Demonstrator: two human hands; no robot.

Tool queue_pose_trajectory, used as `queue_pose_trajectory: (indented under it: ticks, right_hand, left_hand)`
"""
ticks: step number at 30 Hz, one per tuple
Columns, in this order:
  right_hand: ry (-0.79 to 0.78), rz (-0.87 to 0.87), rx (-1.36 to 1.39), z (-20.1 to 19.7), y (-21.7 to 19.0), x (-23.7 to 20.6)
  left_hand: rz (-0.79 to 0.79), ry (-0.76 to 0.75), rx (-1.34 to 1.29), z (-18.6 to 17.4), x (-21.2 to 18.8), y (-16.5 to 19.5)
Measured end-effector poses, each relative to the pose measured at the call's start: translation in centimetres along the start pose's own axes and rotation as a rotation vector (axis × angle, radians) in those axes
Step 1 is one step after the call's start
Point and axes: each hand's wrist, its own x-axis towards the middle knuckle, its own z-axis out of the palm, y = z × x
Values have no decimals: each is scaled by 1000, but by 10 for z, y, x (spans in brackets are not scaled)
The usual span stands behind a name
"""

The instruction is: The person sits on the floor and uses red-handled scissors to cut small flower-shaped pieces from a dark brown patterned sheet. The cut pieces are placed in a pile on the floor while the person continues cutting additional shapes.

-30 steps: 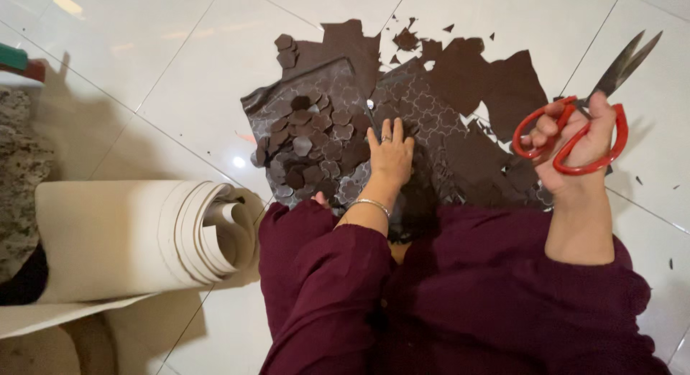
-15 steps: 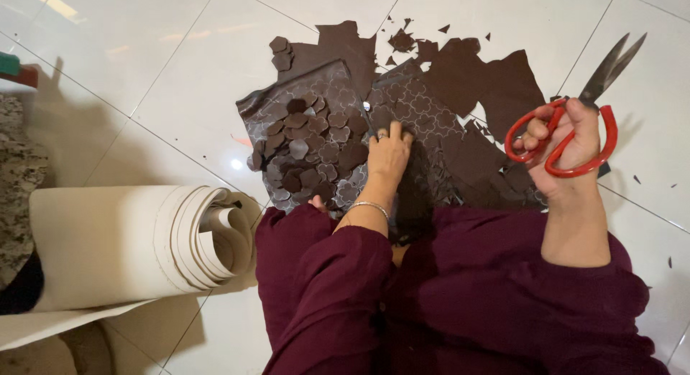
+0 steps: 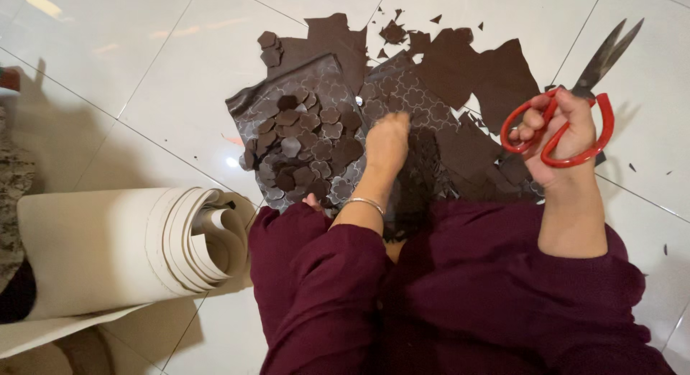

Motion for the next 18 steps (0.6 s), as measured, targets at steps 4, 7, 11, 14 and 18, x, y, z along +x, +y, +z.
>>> queue_pose_trajectory:
  ticks: [4,7,11,14,18]
  right_hand:
    - [-3,-32,11,-1,-1,1]
    - [-4,-16,30,1,0,2]
    - [-14,-6,-129,10,4,1]
    - [-3,-2,-338,23,14,-1]
    - [-154,-52,-421,46,32,-11]
  left_hand:
    - [-413,190,-840,-8,19,6]
    - [-702,-94,-1404,-17,27,0]
    - [-710,-164,-1554,-31,28,-3]
    - [-684,-180,-1612,-43,26,2]
    - [-585,-205,-1645,-68,13,13]
